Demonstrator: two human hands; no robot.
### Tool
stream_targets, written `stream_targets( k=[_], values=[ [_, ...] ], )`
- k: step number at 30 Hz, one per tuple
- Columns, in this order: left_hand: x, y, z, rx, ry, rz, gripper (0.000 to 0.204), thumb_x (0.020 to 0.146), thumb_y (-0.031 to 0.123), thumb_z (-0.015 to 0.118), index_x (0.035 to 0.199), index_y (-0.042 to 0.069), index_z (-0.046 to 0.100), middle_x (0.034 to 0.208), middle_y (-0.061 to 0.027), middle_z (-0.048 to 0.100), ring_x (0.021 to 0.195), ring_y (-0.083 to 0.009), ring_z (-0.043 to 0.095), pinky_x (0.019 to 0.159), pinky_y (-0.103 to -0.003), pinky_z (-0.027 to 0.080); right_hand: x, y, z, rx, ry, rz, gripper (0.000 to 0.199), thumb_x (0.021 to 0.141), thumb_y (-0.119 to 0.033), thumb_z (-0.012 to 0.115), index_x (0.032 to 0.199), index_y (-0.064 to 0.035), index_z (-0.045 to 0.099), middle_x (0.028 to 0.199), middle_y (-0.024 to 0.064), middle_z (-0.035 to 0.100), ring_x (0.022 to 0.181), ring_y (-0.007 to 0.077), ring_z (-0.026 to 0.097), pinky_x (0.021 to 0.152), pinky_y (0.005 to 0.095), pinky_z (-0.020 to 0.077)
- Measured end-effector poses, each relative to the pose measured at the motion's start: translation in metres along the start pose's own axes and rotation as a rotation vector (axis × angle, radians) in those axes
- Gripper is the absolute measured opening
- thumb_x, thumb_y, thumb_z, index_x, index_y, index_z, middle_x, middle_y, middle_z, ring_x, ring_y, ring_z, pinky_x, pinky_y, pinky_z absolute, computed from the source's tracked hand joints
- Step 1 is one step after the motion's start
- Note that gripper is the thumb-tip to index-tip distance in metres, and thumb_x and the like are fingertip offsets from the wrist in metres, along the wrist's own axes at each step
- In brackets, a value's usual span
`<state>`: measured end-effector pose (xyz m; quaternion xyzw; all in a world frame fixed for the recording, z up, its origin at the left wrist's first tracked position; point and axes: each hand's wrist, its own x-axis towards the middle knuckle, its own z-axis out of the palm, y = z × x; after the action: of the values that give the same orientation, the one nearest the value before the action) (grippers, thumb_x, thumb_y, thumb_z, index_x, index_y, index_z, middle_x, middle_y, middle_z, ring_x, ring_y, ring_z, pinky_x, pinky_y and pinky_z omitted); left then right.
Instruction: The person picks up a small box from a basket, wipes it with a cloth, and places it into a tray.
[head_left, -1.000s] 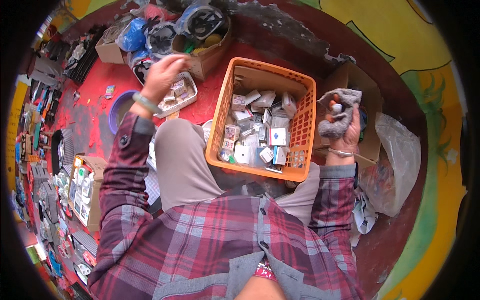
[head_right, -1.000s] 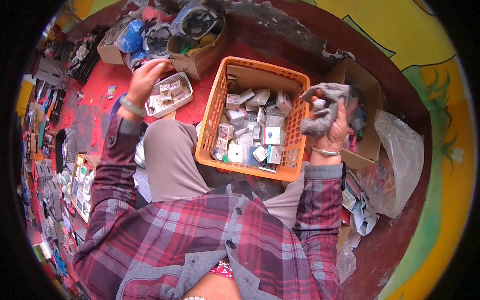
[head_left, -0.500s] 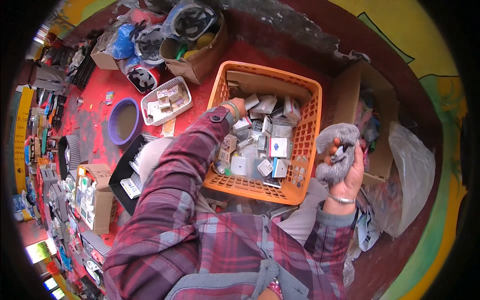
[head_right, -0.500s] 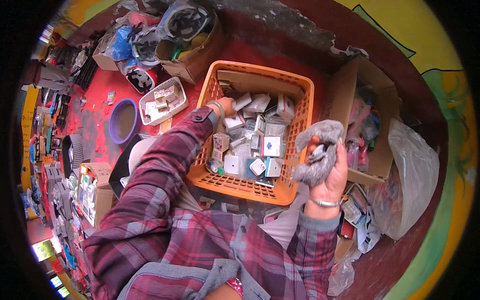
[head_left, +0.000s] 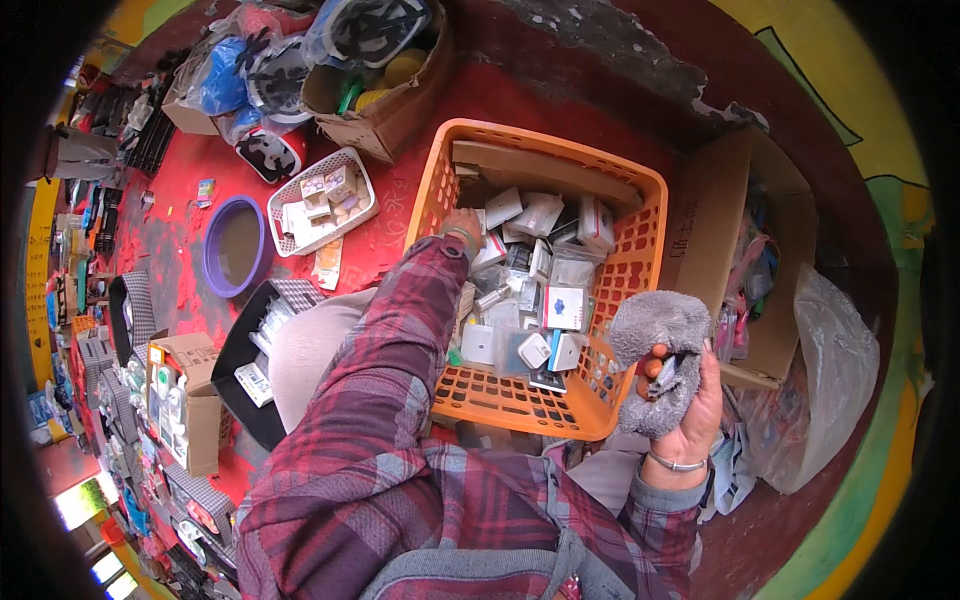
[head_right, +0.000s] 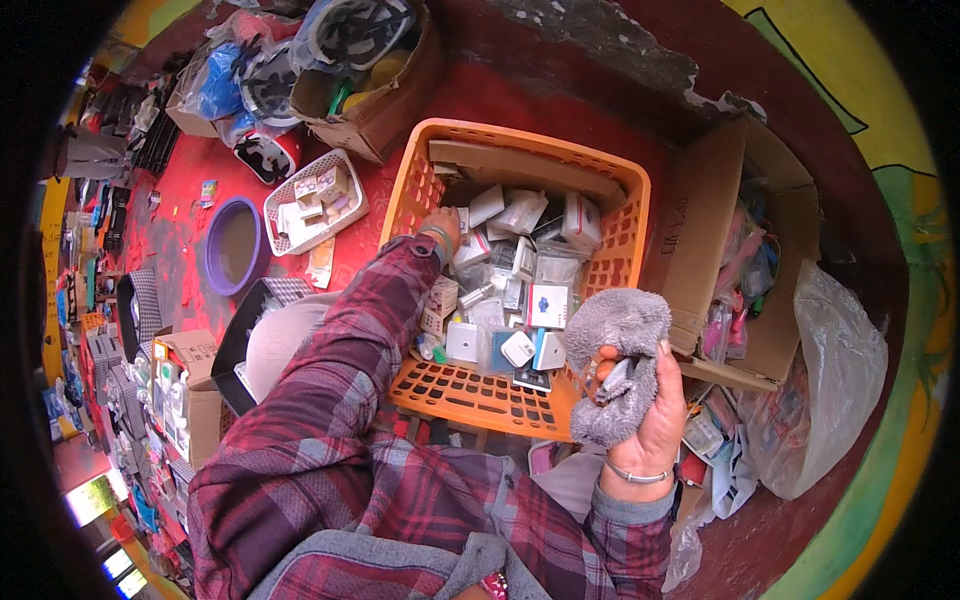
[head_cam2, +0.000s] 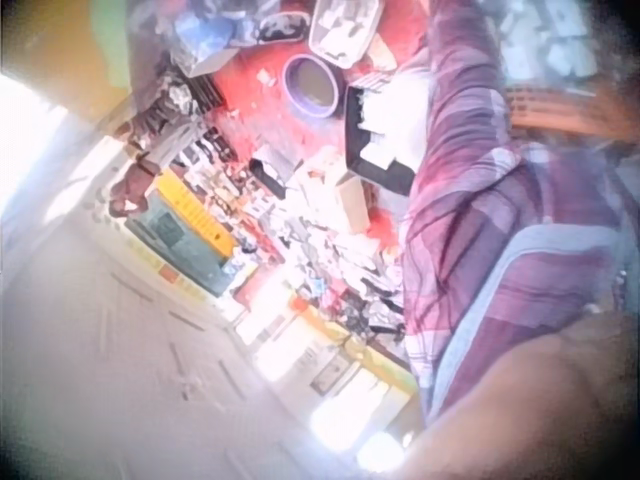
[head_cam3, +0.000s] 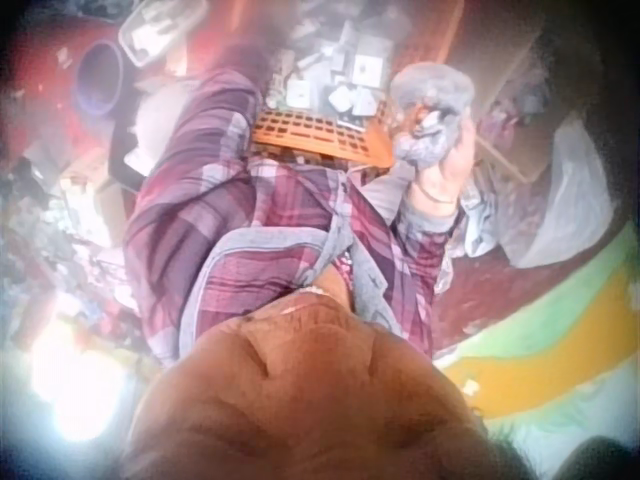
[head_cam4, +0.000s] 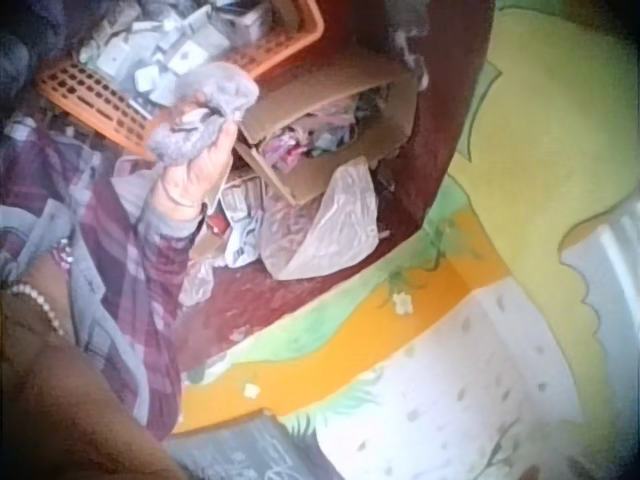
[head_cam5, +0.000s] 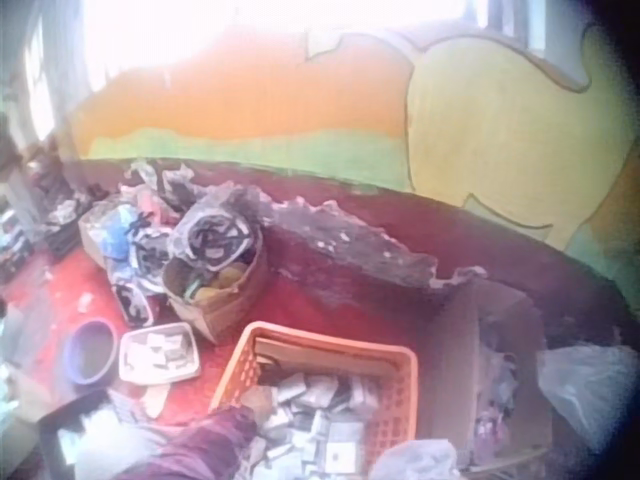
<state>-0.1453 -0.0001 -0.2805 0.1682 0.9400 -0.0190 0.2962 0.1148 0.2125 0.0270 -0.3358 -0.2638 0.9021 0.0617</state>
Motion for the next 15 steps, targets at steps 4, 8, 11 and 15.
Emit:
stream_targets(
  k=[4, 8, 11, 15],
  values=[
    [-0.004, 0.000, 0.011, -0.041, 0.118, -0.049, 0.057, 0.080, 0.029, 0.060, 0.127, 0.001, 0.045, 0.128, -0.0156, 0.044, 0.123, -0.0315, 0.038, 0.099, -0.037, 0.038, 0.002, 0.006, 0.006, 0.000, -0.021, 0.032, 0.033, 0.093, -0.030, 0.046, 0.104, -0.0003, 0.055, 0.086, 0.0175, 0.064, 0.066, 0.0225, 0.064, 0.056, 0.0311, 0.0536],
    [-0.001, -0.005, 0.014, -0.071, 0.108, -0.007, 0.055, 0.080, 0.021, 0.056, 0.129, 0.001, 0.040, 0.128, -0.0168, 0.043, 0.122, -0.0322, 0.039, 0.099, -0.038, 0.038, 0.006, 0.011, 0.002, -0.026, 0.012, 0.053, 0.033, 0.093, -0.031, 0.046, 0.104, -0.0008, 0.055, 0.086, 0.0175, 0.064, 0.067, 0.0227, 0.064, 0.056, 0.0317, 0.0528],
    [0.004, -0.002, 0.016, -0.155, 0.134, -0.057, 0.064, 0.075, 0.025, 0.068, 0.129, 0.002, 0.040, 0.127, -0.0170, 0.043, 0.122, -0.0319, 0.040, 0.095, -0.042, 0.041, 0.008, 0.012, 0.001, -0.035, 0.013, 0.066, 0.033, 0.092, -0.031, 0.046, 0.106, -0.0012, 0.054, 0.087, 0.0177, 0.064, 0.068, 0.0232, 0.064, 0.057, 0.0323, 0.0532],
    [0.018, -0.004, 0.025, -0.154, 0.119, -0.087, 0.067, 0.074, 0.024, 0.069, 0.130, 0.002, 0.039, 0.130, -0.0164, 0.040, 0.122, -0.0316, 0.039, 0.096, -0.042, 0.041, 0.011, 0.015, 0.005, -0.043, 0.059, 0.032, 0.031, 0.092, -0.027, 0.047, 0.109, -0.0019, 0.052, 0.087, 0.0179, 0.064, 0.067, 0.0234, 0.064, 0.056, 0.0320, 0.0533]
  ],
)
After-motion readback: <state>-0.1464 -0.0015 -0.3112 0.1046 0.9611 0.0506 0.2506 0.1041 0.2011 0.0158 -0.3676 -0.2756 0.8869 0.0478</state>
